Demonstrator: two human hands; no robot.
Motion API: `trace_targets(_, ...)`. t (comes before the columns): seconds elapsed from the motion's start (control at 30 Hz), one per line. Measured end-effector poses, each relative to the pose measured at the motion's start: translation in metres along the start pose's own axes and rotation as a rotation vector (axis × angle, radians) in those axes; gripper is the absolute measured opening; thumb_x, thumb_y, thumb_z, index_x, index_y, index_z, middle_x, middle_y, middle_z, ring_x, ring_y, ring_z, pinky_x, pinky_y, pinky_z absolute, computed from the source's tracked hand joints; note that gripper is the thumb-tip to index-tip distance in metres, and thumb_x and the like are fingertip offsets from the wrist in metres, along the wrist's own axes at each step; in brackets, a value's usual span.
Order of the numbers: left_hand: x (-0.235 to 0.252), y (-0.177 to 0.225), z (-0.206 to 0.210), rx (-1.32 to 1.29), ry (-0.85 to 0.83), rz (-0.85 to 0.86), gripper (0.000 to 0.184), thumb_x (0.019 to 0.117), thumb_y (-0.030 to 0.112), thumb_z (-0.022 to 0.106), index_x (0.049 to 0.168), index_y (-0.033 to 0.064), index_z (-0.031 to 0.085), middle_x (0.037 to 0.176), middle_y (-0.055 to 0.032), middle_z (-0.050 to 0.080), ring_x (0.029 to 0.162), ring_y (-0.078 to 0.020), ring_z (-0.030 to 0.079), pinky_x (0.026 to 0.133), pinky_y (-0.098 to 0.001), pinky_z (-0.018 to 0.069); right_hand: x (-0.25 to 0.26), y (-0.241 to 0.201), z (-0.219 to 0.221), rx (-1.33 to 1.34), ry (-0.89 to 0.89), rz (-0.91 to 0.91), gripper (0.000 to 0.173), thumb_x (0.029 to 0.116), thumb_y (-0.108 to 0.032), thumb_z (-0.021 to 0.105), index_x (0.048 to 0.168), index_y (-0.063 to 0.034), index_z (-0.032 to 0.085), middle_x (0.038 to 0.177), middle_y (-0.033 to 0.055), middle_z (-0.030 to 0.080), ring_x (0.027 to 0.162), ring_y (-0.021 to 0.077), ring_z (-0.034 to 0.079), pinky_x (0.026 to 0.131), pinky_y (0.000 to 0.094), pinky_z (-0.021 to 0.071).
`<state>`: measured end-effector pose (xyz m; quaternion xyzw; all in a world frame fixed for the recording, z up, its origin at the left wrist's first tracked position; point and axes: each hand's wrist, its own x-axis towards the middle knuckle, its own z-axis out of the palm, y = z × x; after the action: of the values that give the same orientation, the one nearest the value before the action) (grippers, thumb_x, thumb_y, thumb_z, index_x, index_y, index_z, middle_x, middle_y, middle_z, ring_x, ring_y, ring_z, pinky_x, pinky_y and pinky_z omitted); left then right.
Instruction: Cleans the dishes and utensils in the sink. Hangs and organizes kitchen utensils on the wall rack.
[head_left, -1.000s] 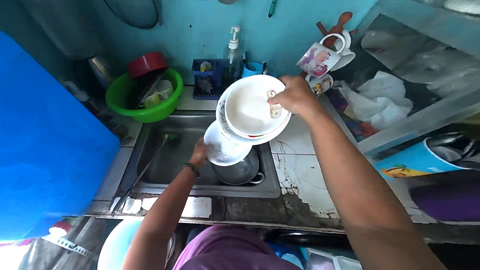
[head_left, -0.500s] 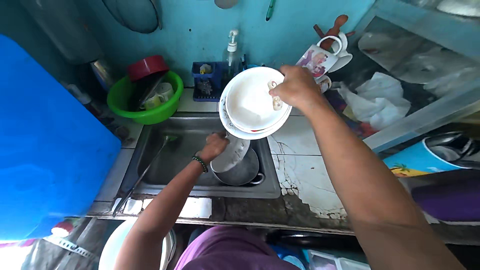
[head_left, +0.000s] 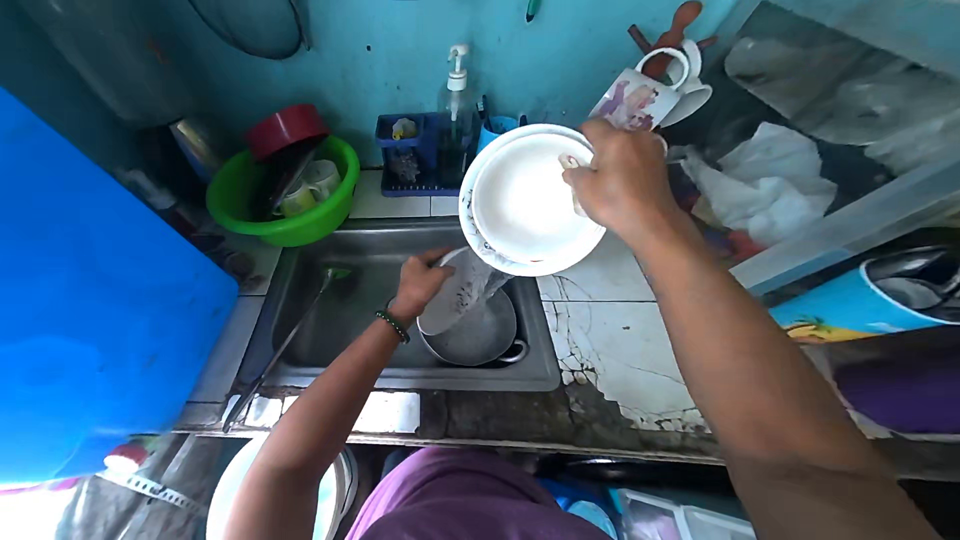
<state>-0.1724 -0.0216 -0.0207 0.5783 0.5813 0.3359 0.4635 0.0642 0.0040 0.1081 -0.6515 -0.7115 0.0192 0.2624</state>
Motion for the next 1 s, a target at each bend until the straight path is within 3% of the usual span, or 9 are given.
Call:
trace_targets(0.1, 0.011, -0.007, -0.003, -0.166, 0.084, -0.075, 0.046, 0.0976, 0.021, 0.065, 0.142, 0.0139, 0.059, 0.132, -0.0206, 0.063, 0.115, -0.0366, 0.062, 0.092, -0.0562, 0.0518, -0.013, 0.004, 0.011, 0.006, 0.007, -0.087, 0.035, 0.1028, -0.011, 0.055, 0.134, 0.0034, 0.057, 0.098, 0.0362, 0.066, 0.098, 0.0588, 0.064, 0.083, 0.0721, 0.0465)
trace_targets(0.23, 0.010, -0.002, -0.016, -0.187, 0.074, -0.036, 0.045, 0.1036, 0.030, 0.060, 0.143, 0.0103, 0.056, 0.136, -0.0194, 0.060, 0.119, -0.0320, 0.059, 0.097, -0.0515, 0.0499, -0.026, 0.026, 0.051, 0.019, 0.195, -0.483, 0.026, 0.1001, -0.005, 0.055, 0.121, 0.0079, 0.062, 0.087, 0.0316, 0.068, 0.081, 0.0537, 0.069, 0.071, 0.0667, 0.0529)
trace_targets(0.37, 0.030, 0.001, -0.026, -0.192, 0.070, 0.137, 0.031, 0.1039, 0.017, 0.060, 0.131, 0.0013, 0.065, 0.122, -0.0125, 0.067, 0.109, -0.0146, 0.062, 0.097, -0.0353, 0.0491, -0.031, 0.041, 0.088, 0.006, 0.376, -0.769, 0.027, 0.0932, 0.003, 0.053, 0.115, 0.0085, 0.066, 0.102, 0.0282, 0.073, 0.082, 0.0453, 0.072, 0.071, 0.0517, 0.0588)
trace_targets(0.43, 0.029, 0.008, -0.030, -0.137, 0.015, 0.202, 0.031, 0.1038, 0.017, 0.061, 0.130, 0.0010, 0.065, 0.121, -0.0123, 0.068, 0.107, -0.0136, 0.063, 0.096, -0.0333, 0.0506, -0.035, 0.044, 0.101, 0.012, 0.408, -0.854, 0.028, 0.0920, 0.004, 0.052, 0.115, 0.0086, 0.068, 0.108, 0.0273, 0.073, 0.083, 0.0419, 0.073, 0.071, 0.0470, 0.0591)
trace_targets(0.53, 0.026, 0.018, -0.026, -0.041, -0.058, 0.337, 0.035, 0.1007, 0.017, 0.065, 0.131, 0.0001, 0.065, 0.120, -0.0139, 0.069, 0.106, -0.0147, 0.066, 0.096, -0.0342, 0.0534, -0.042, 0.041, 0.122, 0.049, 0.447, -0.928, 0.032, 0.0900, 0.006, 0.054, 0.118, 0.0083, 0.069, 0.118, 0.0256, 0.072, 0.083, 0.0371, 0.073, 0.071, 0.0421, 0.0593)
trace_targets(0.63, 0.011, 0.030, -0.027, 0.119, -0.113, 0.402, 0.039, 0.1002, 0.019, 0.066, 0.136, 0.0037, 0.064, 0.128, -0.0169, 0.067, 0.112, -0.0245, 0.066, 0.097, -0.0433, 0.0525, -0.047, 0.035, 0.130, 0.070, 0.496, -0.960, 0.029, 0.0928, 0.006, 0.052, 0.118, 0.0089, 0.066, 0.131, 0.0275, 0.066, 0.091, 0.0350, 0.075, 0.077, 0.0386, 0.0602)
trace_targets(0.73, 0.007, 0.031, -0.032, 0.126, -0.159, 0.436, 0.045, 0.0976, 0.019, 0.069, 0.139, 0.0055, 0.061, 0.129, -0.0145, 0.067, 0.110, -0.0215, 0.066, 0.094, -0.0400, 0.0544, -0.047, 0.032, 0.132, 0.107, 0.526, -0.959, 0.029, 0.0922, 0.005, 0.054, 0.118, 0.0100, 0.066, 0.127, 0.0283, 0.068, 0.088, 0.0343, 0.074, 0.076, 0.0377, 0.0596)
trace_targets(0.87, -0.004, 0.043, -0.029, 0.089, -0.221, 0.389, 0.070, 0.0857, 0.024, 0.078, 0.149, 0.0076, 0.052, 0.133, -0.0149, 0.065, 0.116, -0.0225, 0.064, 0.098, -0.0420, 0.0533, -0.049, 0.032, 0.130, 0.090, 0.544, -0.955, 0.029, 0.0917, 0.004, 0.055, 0.118, 0.0085, 0.067, 0.120, 0.0251, 0.072, 0.085, 0.0339, 0.072, 0.073, 0.0389, 0.0576)
trace_targets(1.0, -0.011, 0.048, -0.029, 0.053, -0.241, 0.459, 0.074, 0.0817, 0.017, 0.082, 0.147, 0.0012, 0.051, 0.129, -0.0192, 0.065, 0.116, -0.0230, 0.064, 0.102, -0.0429, 0.0515, -0.050, 0.037, 0.134, 0.093, 0.579, -0.935, 0.023, 0.0966, -0.001, 0.052, 0.114, 0.0050, 0.067, 0.114, 0.0232, 0.073, 0.087, 0.0344, 0.069, 0.074, 0.0400, 0.0557)
